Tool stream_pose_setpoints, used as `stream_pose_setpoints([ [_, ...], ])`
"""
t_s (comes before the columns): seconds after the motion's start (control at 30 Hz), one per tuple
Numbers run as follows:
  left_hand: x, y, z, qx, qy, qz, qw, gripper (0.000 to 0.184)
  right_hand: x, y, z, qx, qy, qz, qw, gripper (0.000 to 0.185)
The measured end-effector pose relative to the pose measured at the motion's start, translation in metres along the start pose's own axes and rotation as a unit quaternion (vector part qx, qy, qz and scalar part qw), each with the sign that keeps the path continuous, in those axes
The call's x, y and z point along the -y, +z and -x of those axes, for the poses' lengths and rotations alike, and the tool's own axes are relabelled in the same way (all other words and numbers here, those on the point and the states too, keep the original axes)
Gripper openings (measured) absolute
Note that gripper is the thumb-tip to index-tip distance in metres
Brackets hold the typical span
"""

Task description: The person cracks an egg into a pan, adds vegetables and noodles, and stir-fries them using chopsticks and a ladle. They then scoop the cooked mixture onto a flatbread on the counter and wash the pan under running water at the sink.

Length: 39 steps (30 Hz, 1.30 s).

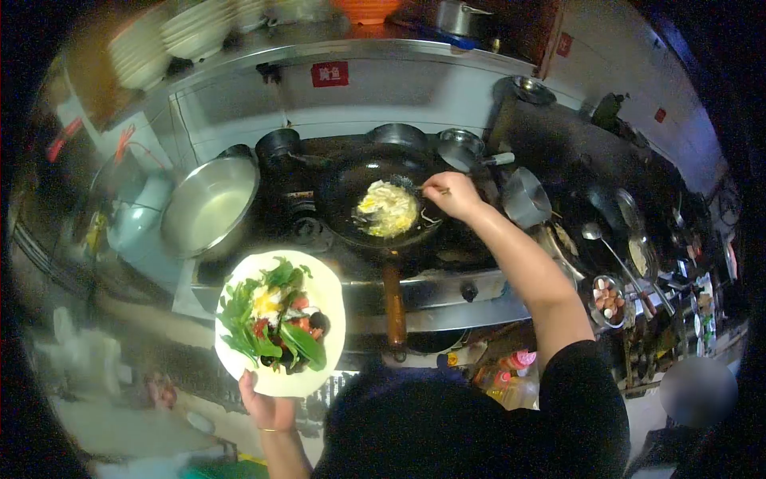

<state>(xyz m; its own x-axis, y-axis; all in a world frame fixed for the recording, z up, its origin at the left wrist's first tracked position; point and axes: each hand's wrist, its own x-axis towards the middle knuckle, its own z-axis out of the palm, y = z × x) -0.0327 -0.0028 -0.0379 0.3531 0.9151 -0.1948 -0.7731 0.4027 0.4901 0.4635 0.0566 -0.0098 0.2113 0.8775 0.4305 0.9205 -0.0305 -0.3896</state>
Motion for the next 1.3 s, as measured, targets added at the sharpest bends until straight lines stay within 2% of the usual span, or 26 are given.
stream_pose_setpoints([
  [0.07,-0.002,-0.001,0.002,0.006,-0.006,0.006,1.0,0.052,0.01,0.023,0.005,0.065,0.049,-0.102,0.991,0.021],
  [0.13,-0.002,0.003,0.005,0.034,-0.01,0.012,0.999,0.052,0.04,0.034,0.01,-0.02,0.072,-0.208,0.975,0.017],
  [0.2,-0.002,-0.004,0.001,0.021,-0.012,0.015,1.0,0.053,0.066,0.04,0.01,-0.062,0.03,-0.22,0.973,0.014],
  [0.27,-0.004,-0.007,-0.003,0.018,-0.005,0.003,1.0,0.055,0.082,0.051,0.013,0.028,-0.013,-0.281,0.959,0.016],
  [0.33,-0.005,-0.014,-0.006,0.016,-0.015,0.023,0.999,0.054,0.071,0.069,0.012,0.013,-0.015,-0.152,0.988,0.016],
  [0.4,-0.006,-0.016,-0.007,0.014,-0.02,0.037,0.999,0.054,0.06,0.055,0.005,-0.015,0.027,-0.063,0.998,0.016],
  [0.43,-0.007,-0.01,-0.004,0.012,-0.022,0.04,0.999,0.053,0.054,0.046,0.004,-0.026,0.007,-0.02,0.999,0.016],
  [0.47,-0.008,-0.007,-0.003,0.011,-0.024,0.042,0.999,0.053,0.058,0.033,0.007,-0.05,-0.029,-0.044,0.997,0.015],
  [0.53,-0.008,-0.008,-0.004,0.013,-0.013,0.035,0.999,0.053,0.068,0.022,0.016,0.006,-0.001,-0.133,0.991,0.018],
  [0.63,-0.009,-0.01,-0.002,0.017,-0.032,0.043,0.998,0.053,0.07,0.015,0.039,0.082,-0.028,-0.13,0.988,0.017],
  [0.73,-0.01,-0.014,-0.008,0.016,-0.043,0.037,0.998,0.051,0.041,0.013,0.043,-0.008,0.072,-0.175,0.982,0.016],
  [0.77,-0.009,-0.017,-0.013,0.012,-0.047,0.025,0.999,0.05,0.043,0.007,0.047,-0.035,0.073,-0.2,0.977,0.016],
  [0.83,-0.01,-0.011,-0.018,0.009,-0.056,0.022,0.998,0.048,0.064,-0.013,0.05,-0.067,0.083,-0.237,0.966,0.017],
  [0.93,-0.006,0.016,-0.025,0.055,-0.067,0.054,0.995,0.041,0.123,-0.039,0.066,-0.112,0.083,-0.279,0.95,0.017],
  [1.0,0.001,0.02,-0.034,0.046,-0.077,0.011,0.996,0.045,0.164,-0.051,0.087,-0.139,0.08,-0.322,0.933,0.016],
  [1.03,0.005,0.022,-0.041,0.075,-0.096,-0.013,0.993,0.041,0.185,-0.051,0.098,-0.17,0.046,-0.324,0.929,0.013],
  [1.07,0.012,0.028,-0.051,0.063,-0.109,-0.004,0.992,0.041,0.201,-0.05,0.106,-0.181,-0.014,-0.306,0.934,0.01],
  [1.13,0.018,0.034,-0.07,0.057,-0.146,-0.012,0.988,0.035,0.223,-0.034,0.117,-0.136,-0.115,-0.294,0.939,0.012],
  [1.23,0.023,0.032,-0.095,0.036,-0.183,-0.027,0.982,0.03,0.248,-0.005,0.123,-0.059,-0.137,-0.311,0.939,0.019],
  [1.3,0.024,0.03,-0.106,0.042,-0.195,-0.064,0.978,0.026,0.248,0.001,0.115,-0.064,-0.19,-0.245,0.949,0.019],
])
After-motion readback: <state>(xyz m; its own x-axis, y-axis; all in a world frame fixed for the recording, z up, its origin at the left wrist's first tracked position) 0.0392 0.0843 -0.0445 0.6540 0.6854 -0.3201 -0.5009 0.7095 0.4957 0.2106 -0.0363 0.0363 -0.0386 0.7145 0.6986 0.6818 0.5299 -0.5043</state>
